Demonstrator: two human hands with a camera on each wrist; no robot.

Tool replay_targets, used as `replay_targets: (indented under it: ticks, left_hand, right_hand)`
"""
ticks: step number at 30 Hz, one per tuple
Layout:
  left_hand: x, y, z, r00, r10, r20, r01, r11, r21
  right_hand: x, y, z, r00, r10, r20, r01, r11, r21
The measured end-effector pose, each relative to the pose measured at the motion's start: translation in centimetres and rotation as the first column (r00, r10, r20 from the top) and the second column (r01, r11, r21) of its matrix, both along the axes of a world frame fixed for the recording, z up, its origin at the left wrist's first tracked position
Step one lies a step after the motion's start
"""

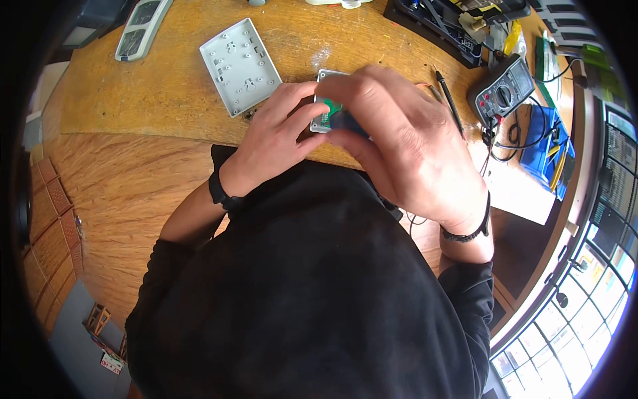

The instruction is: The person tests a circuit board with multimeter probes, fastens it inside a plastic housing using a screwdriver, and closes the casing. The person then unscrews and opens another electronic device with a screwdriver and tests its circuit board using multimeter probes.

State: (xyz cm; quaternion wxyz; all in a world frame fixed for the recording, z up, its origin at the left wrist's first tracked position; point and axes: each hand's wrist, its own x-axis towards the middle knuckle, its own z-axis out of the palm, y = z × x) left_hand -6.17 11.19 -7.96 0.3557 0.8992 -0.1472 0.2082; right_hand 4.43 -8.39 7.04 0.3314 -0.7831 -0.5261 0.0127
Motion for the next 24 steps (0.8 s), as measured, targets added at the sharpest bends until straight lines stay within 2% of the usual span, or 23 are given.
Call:
replay_targets:
  ticks: [1,2,5,6,7,9,11,13,14,15,17,18,19,21,23,24]
  left_hand:
    - [0.1,0.0,-0.1,1.0,0.0,0.0,0.0,1.0,0.001]
    - [0.1,0.0,-0.3,1.0,-0.005,0.0,0.005,1.0,0.001]
    - [0.1,0.0,-0.2,1.0,-0.016,-0.005,0.016,1.0,-0.004]
    - [0.1,0.0,-0.1,1.0,-0.02,-0.009,0.02,1.0,-0.01]
    - [0.0,0.0,-0.1,1.0,-0.019,-0.01,0.019,1.0,-0.01]
    - [0.0,0.0,-0.1,0.999,-0.021,-0.027,0.02,1.0,-0.018]
    - [0.0,0.0,-0.2,1.0,-0.02,-0.022,0.02,1.0,-0.019]
    - [0.0,0.0,-0.3,1.0,-0.023,-0.016,0.023,1.0,-0.019]
    - [0.1,0.0,-0.3,1.0,-0.025,-0.016,0.024,1.0,-0.015]
    - [0.1,0.1,-0.2,1.0,-0.025,-0.016,0.024,1.0,-0.009]
    - [0.1,0.1,-0.2,1.0,-0.023,-0.018,0.023,1.0,-0.007]
    - [0.1,0.0,-0.1,1.0,-0.024,-0.019,0.024,1.0,-0.006]
    - [0.1,0.1,-0.2,1.0,-0.024,-0.018,0.023,1.0,-0.006]
    - [0.1,0.0,-0.4,1.0,-0.02,-0.018,0.02,1.0,-0.004]
    - [0.2,0.1,-0.3,1.0,-0.019,-0.016,0.019,1.0,0.004]
    - [0.1,0.1,-0.2,1.0,-0.02,-0.015,0.02,1.0,0.011]
  right_hand:
    - [-0.2,-0.3,0.4,0.998,0.049,0.025,-0.045,0.992,-0.12]
    - [-0.6,-0.5,0.8,0.998,-0.009,0.059,0.02,0.98,-0.197]
    - [0.2,-0.3,0.7,0.996,-0.048,0.071,0.061,0.979,-0.193]
    - [0.0,0.3,0.9,0.997,-0.075,0.009,0.076,0.991,-0.114]
    - [0.0,0.4,0.9,0.997,-0.075,0.009,0.076,0.991,-0.113]
    - [0.2,0.3,0.6,0.996,-0.008,-0.083,0.004,0.999,-0.046]
    - [0.6,-0.8,0.5,0.995,0.033,-0.097,-0.041,0.995,-0.09]
    - [0.7,-1.7,1.0,1.0,-0.004,0.026,0.013,0.935,-0.354]
    - [0.4,-1.5,0.9,0.995,-0.104,0.014,0.101,0.913,-0.394]
    - [0.4,-1.0,1.0,0.994,-0.104,0.015,0.102,0.913,-0.394]
    - [0.3,0.1,0.9,0.995,-0.103,0.018,0.104,0.992,-0.069]
    - [0.2,0.2,0.7,0.995,-0.102,-0.004,0.102,0.994,-0.024]
    - [0.3,0.1,0.7,0.995,-0.102,-0.003,0.102,0.994,-0.024]
    - [0.3,-0.4,0.8,0.999,0.035,-0.02,-0.037,0.994,-0.101]
    - [-0.1,-0.8,1.2,1.0,0.009,-0.004,-0.01,0.988,-0.151]
    - [-0.1,-1.2,1.4,0.997,-0.014,0.072,0.032,0.965,-0.259]
